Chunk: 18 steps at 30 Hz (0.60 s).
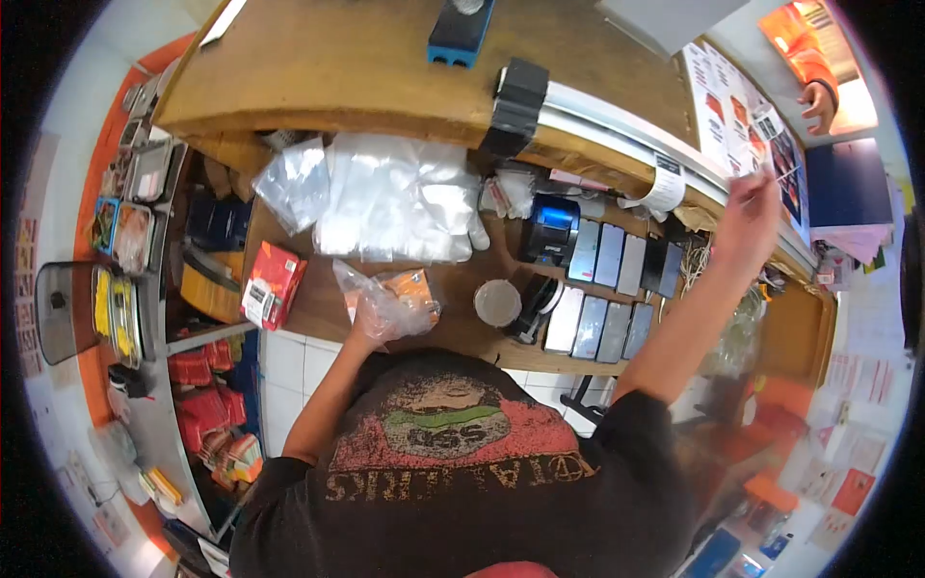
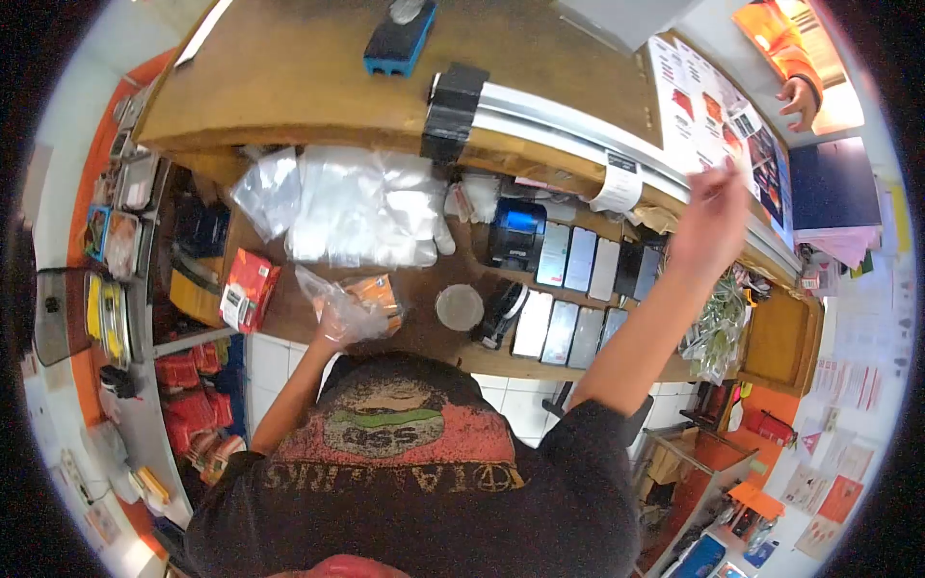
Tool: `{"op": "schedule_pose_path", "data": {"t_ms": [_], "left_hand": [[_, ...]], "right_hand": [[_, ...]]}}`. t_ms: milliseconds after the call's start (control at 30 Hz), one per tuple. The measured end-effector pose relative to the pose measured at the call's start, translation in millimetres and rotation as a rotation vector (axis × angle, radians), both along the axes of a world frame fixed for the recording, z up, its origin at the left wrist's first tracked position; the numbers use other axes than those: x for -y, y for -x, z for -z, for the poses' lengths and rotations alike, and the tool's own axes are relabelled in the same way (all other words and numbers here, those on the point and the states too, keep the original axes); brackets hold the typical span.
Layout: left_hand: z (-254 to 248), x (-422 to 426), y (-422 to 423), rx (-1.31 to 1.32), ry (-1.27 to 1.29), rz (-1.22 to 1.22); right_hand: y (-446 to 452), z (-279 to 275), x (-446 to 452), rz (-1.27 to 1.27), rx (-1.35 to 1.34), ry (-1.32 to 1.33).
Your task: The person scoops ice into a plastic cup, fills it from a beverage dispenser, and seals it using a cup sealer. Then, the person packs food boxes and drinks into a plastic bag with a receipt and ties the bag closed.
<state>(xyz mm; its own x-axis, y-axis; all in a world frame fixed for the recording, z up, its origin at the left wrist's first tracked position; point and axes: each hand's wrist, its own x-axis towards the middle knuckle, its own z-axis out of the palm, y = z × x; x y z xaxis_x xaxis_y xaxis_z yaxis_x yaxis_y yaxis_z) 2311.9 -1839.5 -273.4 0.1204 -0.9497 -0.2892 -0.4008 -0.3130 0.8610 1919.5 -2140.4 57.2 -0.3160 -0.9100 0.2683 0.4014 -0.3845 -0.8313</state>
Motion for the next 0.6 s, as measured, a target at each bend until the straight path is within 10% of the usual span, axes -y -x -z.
{"op": "schedule_pose_path", "data": {"t_ms": [167, 400, 600], "left_hand": [[-7.2, -14.6, 2.9, 0.037, 0.183, 0.082], [-58.8, -14.3, -4.9, 0.480, 0.475, 0.201], [-49.0, -31.6, -14.5, 0.294, 0.418, 0.100]], "right_hand": [[-150.5, 116.0, -169.3, -0.781, -0.062, -0.295], [-199.8, 212.8, -187.6, -0.854, 0.317, -0.709], [-211.4, 203.3, -187.4, -0.820, 0.378, -0.758]]}}
